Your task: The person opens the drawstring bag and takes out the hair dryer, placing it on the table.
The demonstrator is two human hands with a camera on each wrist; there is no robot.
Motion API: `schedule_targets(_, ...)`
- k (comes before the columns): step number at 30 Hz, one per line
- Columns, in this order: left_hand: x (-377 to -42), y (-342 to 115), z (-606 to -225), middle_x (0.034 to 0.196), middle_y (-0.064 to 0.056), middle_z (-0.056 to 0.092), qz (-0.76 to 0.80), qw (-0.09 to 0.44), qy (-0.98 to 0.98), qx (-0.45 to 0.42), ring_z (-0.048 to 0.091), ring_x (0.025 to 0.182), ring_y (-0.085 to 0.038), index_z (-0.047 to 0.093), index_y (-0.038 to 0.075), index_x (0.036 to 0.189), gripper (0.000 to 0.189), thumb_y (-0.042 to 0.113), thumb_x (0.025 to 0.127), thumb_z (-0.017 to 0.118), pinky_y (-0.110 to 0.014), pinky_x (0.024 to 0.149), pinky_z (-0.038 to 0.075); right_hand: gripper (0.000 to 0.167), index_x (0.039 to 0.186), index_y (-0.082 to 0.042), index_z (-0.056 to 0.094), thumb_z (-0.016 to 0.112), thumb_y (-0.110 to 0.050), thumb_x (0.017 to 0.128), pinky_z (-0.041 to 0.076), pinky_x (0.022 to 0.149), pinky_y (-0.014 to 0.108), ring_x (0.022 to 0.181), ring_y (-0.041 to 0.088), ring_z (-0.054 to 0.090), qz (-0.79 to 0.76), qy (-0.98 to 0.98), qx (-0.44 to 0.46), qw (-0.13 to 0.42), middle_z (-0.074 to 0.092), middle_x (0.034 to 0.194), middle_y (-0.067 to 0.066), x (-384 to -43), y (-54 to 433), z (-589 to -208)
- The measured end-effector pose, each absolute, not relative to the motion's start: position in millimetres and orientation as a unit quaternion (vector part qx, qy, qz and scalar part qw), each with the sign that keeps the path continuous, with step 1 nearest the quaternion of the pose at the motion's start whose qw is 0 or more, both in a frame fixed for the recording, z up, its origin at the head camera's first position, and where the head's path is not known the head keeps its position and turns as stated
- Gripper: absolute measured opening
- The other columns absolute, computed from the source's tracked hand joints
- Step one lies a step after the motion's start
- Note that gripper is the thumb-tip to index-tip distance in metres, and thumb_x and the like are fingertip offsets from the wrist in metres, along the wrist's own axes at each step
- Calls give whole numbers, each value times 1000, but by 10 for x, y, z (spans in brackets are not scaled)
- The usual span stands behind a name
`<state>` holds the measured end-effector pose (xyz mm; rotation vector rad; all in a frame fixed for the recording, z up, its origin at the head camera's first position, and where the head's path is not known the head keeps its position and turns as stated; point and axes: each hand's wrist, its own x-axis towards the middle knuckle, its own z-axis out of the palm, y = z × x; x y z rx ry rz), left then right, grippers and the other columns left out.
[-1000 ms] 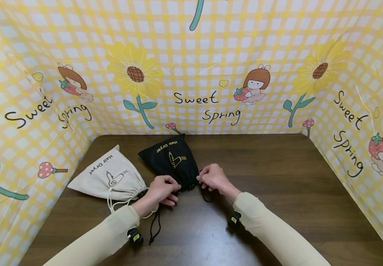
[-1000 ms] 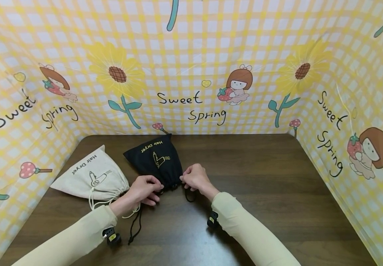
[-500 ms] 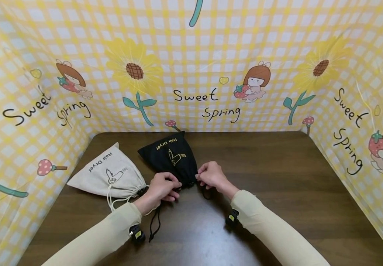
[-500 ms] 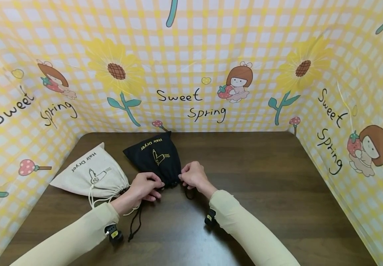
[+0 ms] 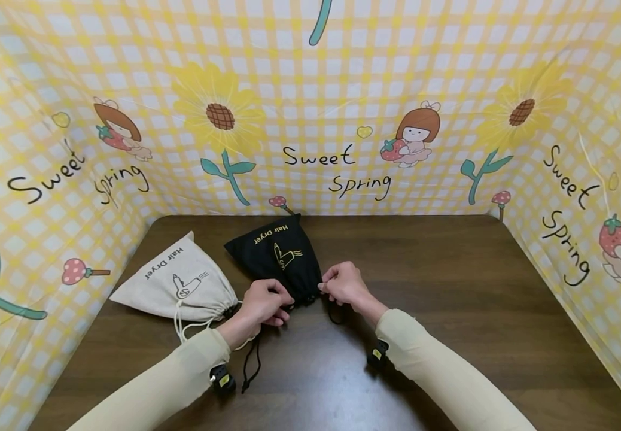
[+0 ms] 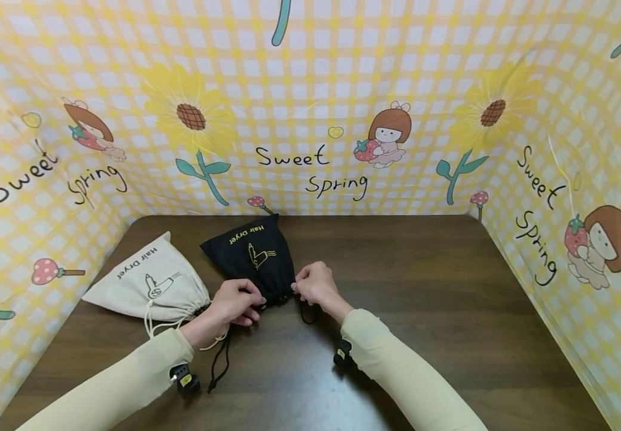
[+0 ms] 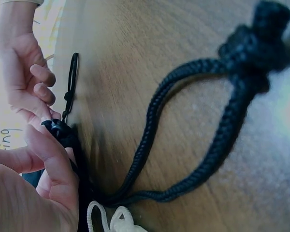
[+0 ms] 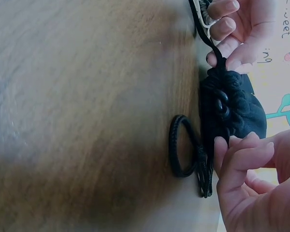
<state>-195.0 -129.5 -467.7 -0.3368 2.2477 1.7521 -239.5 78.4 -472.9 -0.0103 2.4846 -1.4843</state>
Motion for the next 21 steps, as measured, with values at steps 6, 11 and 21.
schedule_targets(6, -1962, -1322, -4677, 74, -16, 70, 596, 138, 784, -109, 61, 47, -12, 67, 3, 89, 11, 0, 88, 77, -30, 46, 55, 10, 85, -2, 72, 79, -3, 92, 44, 41, 25, 41, 12, 49, -505, 855, -11, 119, 72, 70, 16, -2397, 787, -4725)
schedule_targets(11, -1952, -1318, -4672, 69, -14, 66, 588, 133, 790, -111, 56, 46, -11, 66, 3, 87, 11, 1, 88, 77, -27, 44, 53, 12, 82, -3, 72, 80, -3, 91, 43, 41, 25, 41, 12, 49, -504, 856, -15, 115, 71, 68, 15, -2401, 795, -4726)
schedule_targets(21, -1927, -1291, -4665, 61, -7, 59, 577, 125, 801, -99, 51, 45, -11, 63, 3, 87, 14, 0, 88, 77, -24, 42, 45, 12, 81, -3, 72, 80, -3, 91, 46, 42, 27, 42, 13, 51, -504, 856, -18, 112, 71, 66, 10, -2410, 822, -4720)
